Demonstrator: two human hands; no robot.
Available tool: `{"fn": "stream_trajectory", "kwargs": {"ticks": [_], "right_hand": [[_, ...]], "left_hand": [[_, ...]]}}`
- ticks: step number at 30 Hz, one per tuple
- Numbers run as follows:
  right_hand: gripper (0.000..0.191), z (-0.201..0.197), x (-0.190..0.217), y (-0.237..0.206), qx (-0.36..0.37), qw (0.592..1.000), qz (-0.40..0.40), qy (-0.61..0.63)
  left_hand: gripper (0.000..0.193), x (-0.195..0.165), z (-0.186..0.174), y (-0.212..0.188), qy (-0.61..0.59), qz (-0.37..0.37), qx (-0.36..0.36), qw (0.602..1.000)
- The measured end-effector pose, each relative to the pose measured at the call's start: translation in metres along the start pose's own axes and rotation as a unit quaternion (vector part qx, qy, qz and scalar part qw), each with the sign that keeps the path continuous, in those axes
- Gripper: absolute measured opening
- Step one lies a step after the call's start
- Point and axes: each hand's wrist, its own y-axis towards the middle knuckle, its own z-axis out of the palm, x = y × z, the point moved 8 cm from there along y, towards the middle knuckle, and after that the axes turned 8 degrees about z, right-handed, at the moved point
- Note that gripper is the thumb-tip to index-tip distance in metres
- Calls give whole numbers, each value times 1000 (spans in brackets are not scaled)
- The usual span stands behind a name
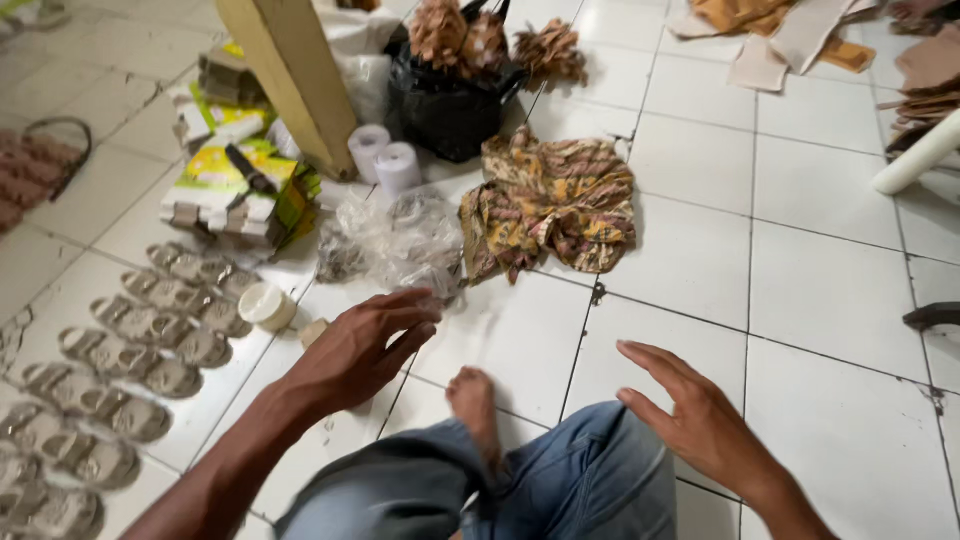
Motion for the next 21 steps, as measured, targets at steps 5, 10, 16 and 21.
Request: {"fn": "stream_trajectory", "kwargs": {"ticks": [5,10,16,21], "right_hand": [[56,-47,-50,-26,40,959,269,-75],[52,-76,-24,-35,-30,966,233,-104],[60,-77,-11,11,31,922,224,-315],[58,-83,2,51,-25,907,114,-404]], "left_hand": [[47,-1,4,21,-143,-106,14,984],[43,-32,39,74,-159,67,46,984],[25,-50,81,117,0,200,12,980],[23,-16,124,152,-22,120,53,991]]}}
